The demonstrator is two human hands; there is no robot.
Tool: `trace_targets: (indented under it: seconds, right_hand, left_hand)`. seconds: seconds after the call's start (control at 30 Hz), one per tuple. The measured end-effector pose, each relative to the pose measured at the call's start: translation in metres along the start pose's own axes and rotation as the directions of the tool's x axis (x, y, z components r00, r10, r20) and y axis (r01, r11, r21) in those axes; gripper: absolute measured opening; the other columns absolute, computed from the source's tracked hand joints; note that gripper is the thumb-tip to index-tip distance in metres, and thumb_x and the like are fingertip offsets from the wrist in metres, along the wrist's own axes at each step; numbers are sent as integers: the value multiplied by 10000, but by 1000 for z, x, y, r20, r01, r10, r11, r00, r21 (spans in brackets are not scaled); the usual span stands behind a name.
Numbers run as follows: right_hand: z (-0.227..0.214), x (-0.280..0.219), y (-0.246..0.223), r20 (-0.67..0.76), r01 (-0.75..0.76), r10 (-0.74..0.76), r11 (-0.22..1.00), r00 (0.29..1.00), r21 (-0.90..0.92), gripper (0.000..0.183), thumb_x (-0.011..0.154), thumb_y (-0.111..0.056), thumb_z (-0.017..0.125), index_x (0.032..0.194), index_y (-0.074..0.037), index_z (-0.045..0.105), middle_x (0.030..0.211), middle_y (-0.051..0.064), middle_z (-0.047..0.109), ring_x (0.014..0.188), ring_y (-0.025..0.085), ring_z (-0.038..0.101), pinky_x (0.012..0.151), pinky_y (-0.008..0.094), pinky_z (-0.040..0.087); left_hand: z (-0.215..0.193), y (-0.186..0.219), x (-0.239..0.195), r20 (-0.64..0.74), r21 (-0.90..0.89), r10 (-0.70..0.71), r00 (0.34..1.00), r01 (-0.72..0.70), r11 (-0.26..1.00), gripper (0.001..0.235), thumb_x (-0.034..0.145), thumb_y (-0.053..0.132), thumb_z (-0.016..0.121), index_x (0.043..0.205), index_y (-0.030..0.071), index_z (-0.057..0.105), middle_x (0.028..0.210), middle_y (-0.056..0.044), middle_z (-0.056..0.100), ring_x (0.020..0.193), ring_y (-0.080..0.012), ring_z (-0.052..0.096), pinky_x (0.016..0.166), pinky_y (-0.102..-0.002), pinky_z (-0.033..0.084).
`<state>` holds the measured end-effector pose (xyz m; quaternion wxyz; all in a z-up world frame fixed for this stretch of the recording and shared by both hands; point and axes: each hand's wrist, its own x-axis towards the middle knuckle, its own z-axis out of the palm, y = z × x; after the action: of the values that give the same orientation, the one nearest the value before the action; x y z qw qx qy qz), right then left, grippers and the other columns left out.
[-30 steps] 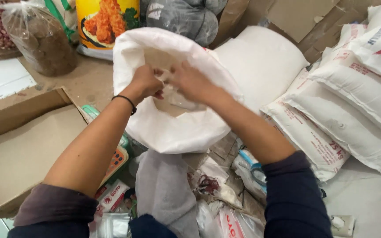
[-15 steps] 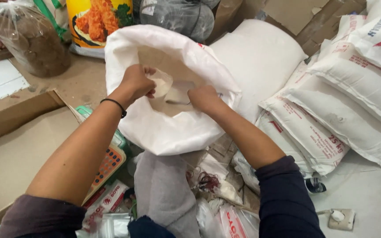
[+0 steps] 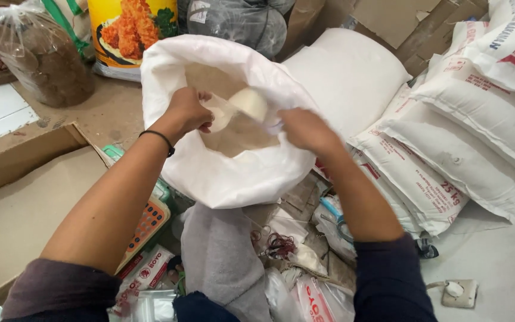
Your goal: The person scoops white powder from a large sack into smaller plastic bags, weighs each bag on a digital scale, and ties the bags closed by hand.
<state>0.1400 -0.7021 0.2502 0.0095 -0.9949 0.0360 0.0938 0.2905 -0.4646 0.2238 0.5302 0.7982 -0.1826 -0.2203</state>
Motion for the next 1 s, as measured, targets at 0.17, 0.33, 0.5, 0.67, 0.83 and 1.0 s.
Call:
trace_targets:
  seconds: [0.17, 0.33, 0.5, 0.67, 0.83, 1.0]
  right_hand:
    - [-103, -70, -54, -76, -61, 55, 994, 996, -88, 376, 933, -31, 598, 1299, 11, 676, 1014, 287, 745, 939, 492, 733, 805, 600, 574]
    - [-113, -63, -76, -54, 14, -34, 946, 998, -322, 330, 866, 8, 655, 1192, 3, 707, 863, 231, 741, 727, 398, 749, 649, 515, 605]
    - [-115, -56, -80, -65, 30, -61, 912, 996, -409, 193, 856, 14, 672, 1042, 21, 722, 718, 191, 708, 569, 338, 720, 521, 465, 595]
    - [-124, -59, -94, -28, 62, -83, 893, 996, -445, 102, 858, 52, 684, 949, 51, 729, 657, 189, 686, 525, 310, 708, 502, 443, 591]
    - [-125, -54, -91, -8, 47, -54, 923, 999, -382, 154, 886, 28, 668, 1022, 80, 716, 689, 220, 700, 577, 353, 725, 545, 493, 590]
    - [-114, -42, -62, 59, -56, 67, 983, 996, -173, 298, 939, -10, 595, 1184, 134, 685, 842, 314, 729, 715, 426, 751, 678, 557, 592]
  left_hand:
    - [6, 13, -1, 29, 13, 20, 999, -21, 1000, 614, 763, -143, 640, 1369, -130, 544, 1203, -439, 593, 585, -274, 738, 530, -363, 668]
    - [11, 14, -2, 30, 10, 17, 999, -17, 1000, 628, 767, -149, 640, 1384, -127, 525, 1160, -418, 600, 594, -286, 740, 536, -358, 676]
    - [10, 15, -3, 27, 13, 9, 1000, -9, 1000, 636, 763, -137, 645, 1387, -123, 524, 1103, -397, 632, 575, -289, 738, 531, -363, 681]
    - [12, 12, 1, 38, -8, 13, 999, -13, 1000, 637, 767, -139, 641, 1392, -134, 514, 1007, -381, 650, 576, -289, 738, 547, -361, 686]
    - [9, 15, -4, 37, -38, 2, 999, 0, 999, 625, 767, -147, 640, 1381, -136, 520, 1150, -419, 607, 613, -287, 745, 551, -371, 689]
    - [-1, 5, 1, 43, -39, 3, 999, -1, 999, 594, 799, -124, 642, 1381, -134, 524, 1277, -404, 560, 661, -292, 753, 583, -396, 692]
